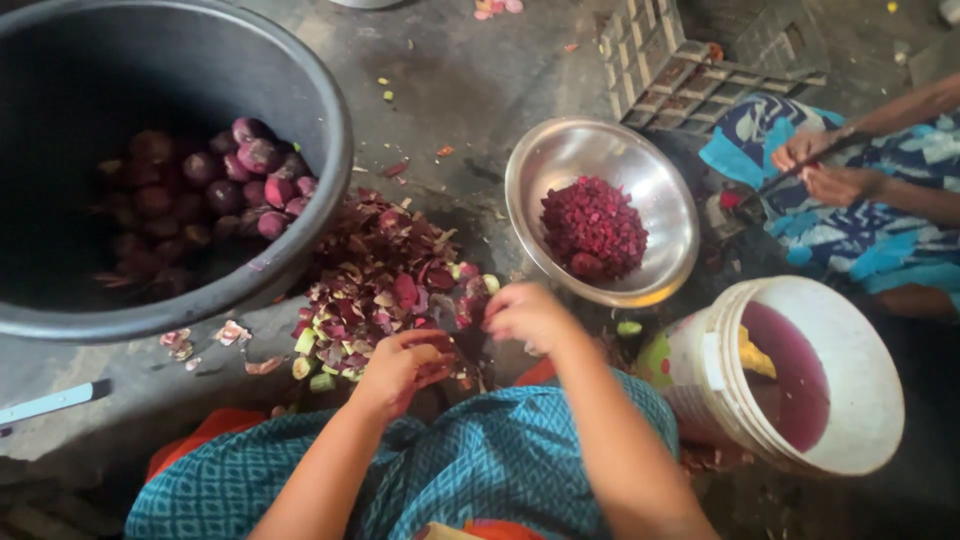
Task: The person sits on the floor and peels beetroots using a knife, placing the peeled pieces into a metal bowl. The peels are discarded on the floor beside a large container of unpeeled beetroots.
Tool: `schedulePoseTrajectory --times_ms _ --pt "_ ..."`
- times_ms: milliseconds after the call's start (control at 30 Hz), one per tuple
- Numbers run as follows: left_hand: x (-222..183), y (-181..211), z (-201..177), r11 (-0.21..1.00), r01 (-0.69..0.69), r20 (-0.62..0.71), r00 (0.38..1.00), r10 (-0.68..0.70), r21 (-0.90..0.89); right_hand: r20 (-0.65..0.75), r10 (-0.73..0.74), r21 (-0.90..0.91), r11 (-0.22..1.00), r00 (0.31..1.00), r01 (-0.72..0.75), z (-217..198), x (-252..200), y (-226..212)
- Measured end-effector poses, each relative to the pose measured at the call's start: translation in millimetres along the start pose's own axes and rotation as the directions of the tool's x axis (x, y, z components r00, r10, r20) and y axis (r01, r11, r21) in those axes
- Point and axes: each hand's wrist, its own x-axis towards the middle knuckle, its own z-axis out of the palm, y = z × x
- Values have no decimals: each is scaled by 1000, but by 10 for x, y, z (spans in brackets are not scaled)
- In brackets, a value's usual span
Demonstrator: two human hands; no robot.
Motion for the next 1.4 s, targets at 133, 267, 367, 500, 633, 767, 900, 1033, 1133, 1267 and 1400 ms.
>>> schedulePoseTrajectory --times_ms 133,267,367,500,633,767,900,1033,1133,1267,1400 --pt "-64 143 -20 990 -69 -67 996 61 -119 -252 -892 -924 336 374 180 -728 -179 -512" --pt "46 126 -59 979 -88 -158 986 59 -183 -380 -875 -883 440 299 165 -803 -330 -722" --pt "135 11 -104 950 -192 -190 971 147 -247 -424 -436 -223 900 794 376 -258 -414 -568" --pt "286 -144 -118 925 -276 -218 950 223 -260 -85 -294 107 947 952 302 763 -441 -111" --pt "326 -442 -111 927 -297 -224 943 246 -229 -170 -475 -92 880 863 466 1084 -372 152" --pt "422 -503 -103 935 -258 -222 953 206 -242 -103 -242 -25 970 965 241 990 -381 176" --pt "421 -506 -95 920 -309 -151 948 279 -239 -96 -260 70 961 961 268 989 -376 199" --pt "426 -463 -31 923 -274 -157 958 239 -271 -160 -484 -141 874 860 466 1037 -334 242" --pt "429 -425 -66 918 -298 -135 953 271 -263 -193 -534 -57 844 823 534 1067 -263 322" --pt "409 -334 -126 951 -215 -39 977 211 -222 -221 -529 -115 848 819 517 912 -134 439" --pt "270 -114 -107 935 -262 -64 957 284 238 -244 -482 -59 873 841 483 719 -11 426"
